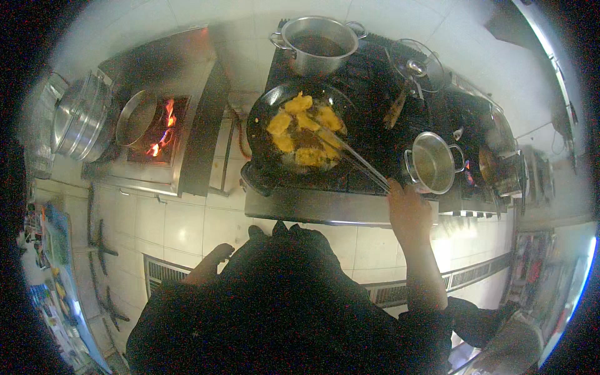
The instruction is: The person fries food items in a pan on a gas stove, using tongs to flip and arrange them. They then move to a prep station to wash a plastic container and pour a red powder from a packet into a jar. The person returns to the stove to continue frying the food.
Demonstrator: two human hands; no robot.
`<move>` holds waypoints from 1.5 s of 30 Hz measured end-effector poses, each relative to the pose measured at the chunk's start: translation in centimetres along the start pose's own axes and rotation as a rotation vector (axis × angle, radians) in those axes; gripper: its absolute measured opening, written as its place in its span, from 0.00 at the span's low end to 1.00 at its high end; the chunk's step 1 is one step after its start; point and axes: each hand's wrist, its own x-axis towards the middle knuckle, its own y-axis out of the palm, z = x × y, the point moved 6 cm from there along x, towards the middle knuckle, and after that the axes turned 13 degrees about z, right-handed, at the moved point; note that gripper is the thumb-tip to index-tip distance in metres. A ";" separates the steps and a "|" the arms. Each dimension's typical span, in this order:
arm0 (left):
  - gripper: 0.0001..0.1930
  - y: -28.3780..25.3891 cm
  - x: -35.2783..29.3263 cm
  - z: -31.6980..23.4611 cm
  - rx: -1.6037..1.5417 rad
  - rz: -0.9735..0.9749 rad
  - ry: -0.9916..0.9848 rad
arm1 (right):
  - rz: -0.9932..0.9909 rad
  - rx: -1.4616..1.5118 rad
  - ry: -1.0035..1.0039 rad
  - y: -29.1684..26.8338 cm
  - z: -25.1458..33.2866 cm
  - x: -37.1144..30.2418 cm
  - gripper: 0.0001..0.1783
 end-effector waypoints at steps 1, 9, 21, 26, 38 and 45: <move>0.10 -0.1 0.8 -0.1 0.068 -0.018 0.107 | 0.013 0.005 0.035 -0.3 -0.4 0.1 0.17; 0.07 0.8 0.6 -2.2 0.167 -0.022 0.063 | 0.064 0.139 0.069 0.6 -2.6 1.5 0.17; 0.15 1.0 -1.3 -2.1 0.039 -0.066 0.010 | 0.113 0.183 0.006 0.5 -1.9 1.5 0.17; 0.16 0.8 -2.5 -1.9 -0.147 -0.126 0.020 | 0.097 0.223 -0.065 -1.8 -1.5 -0.2 0.18; 0.16 1.0 -2.3 -1.6 -0.141 -0.098 -0.012 | 0.184 0.051 -0.193 -0.3 2.5 -1.8 0.20; 0.16 1.1 1.0 1.4 0.091 -0.085 0.222 | 0.216 0.058 -0.157 -0.7 2.8 -3.0 0.21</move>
